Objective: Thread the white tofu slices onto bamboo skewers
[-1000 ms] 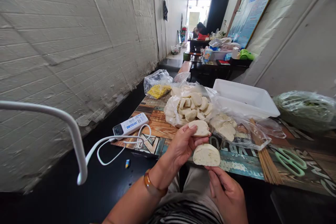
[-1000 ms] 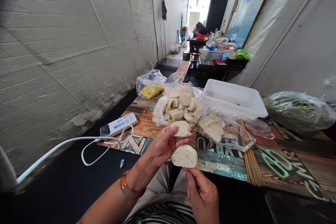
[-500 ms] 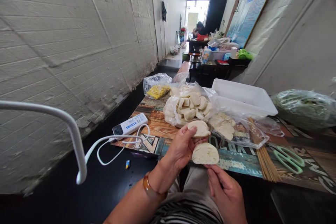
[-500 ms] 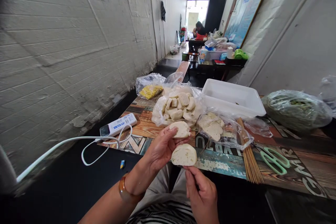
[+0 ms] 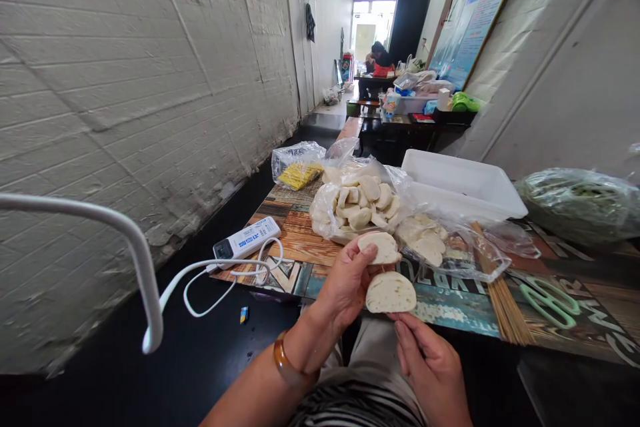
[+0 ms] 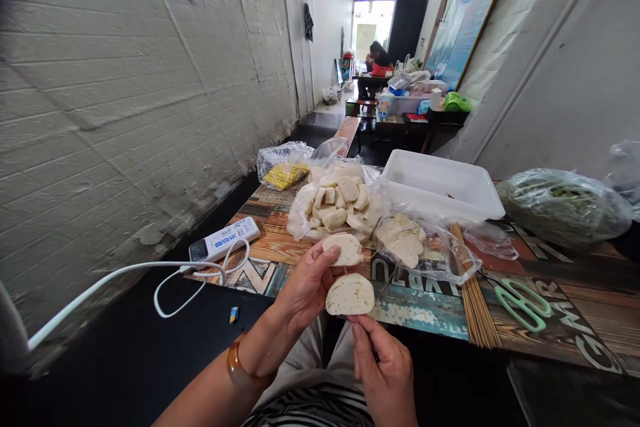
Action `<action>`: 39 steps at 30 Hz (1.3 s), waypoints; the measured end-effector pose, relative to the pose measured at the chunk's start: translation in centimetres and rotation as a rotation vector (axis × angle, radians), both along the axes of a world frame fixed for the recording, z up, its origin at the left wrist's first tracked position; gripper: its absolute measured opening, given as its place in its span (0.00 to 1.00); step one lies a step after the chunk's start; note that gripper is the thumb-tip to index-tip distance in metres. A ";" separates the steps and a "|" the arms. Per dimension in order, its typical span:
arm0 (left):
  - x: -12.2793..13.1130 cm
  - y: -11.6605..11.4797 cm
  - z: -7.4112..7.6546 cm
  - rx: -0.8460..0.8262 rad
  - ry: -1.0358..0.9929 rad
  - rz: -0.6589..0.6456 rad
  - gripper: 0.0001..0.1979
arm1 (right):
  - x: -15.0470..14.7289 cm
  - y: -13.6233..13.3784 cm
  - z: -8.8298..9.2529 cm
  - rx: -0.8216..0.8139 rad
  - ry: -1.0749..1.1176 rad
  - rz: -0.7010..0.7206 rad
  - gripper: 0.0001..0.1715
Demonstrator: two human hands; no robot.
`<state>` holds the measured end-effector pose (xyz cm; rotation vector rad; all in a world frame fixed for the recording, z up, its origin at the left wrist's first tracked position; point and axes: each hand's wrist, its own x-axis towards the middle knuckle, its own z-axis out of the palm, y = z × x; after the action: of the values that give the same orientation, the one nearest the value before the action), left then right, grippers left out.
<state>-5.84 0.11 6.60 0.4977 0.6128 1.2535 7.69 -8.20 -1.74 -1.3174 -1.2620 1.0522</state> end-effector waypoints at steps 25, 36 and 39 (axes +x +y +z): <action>0.6 -0.8 -1.3 0.042 0.062 0.056 0.23 | -0.6 0.5 1.1 -0.018 0.022 0.011 0.21; -1.3 -1.2 -0.5 0.030 0.034 -0.007 0.27 | 0.5 -0.1 -0.2 0.011 0.015 -0.011 0.19; -1.4 -0.9 -0.5 0.018 0.051 -0.022 0.25 | 0.7 -0.1 -0.3 0.007 -0.015 0.035 0.19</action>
<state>-7.25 -0.82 6.14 0.5519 0.6377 1.2295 8.37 -8.29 -2.09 -1.3041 -1.3030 1.0634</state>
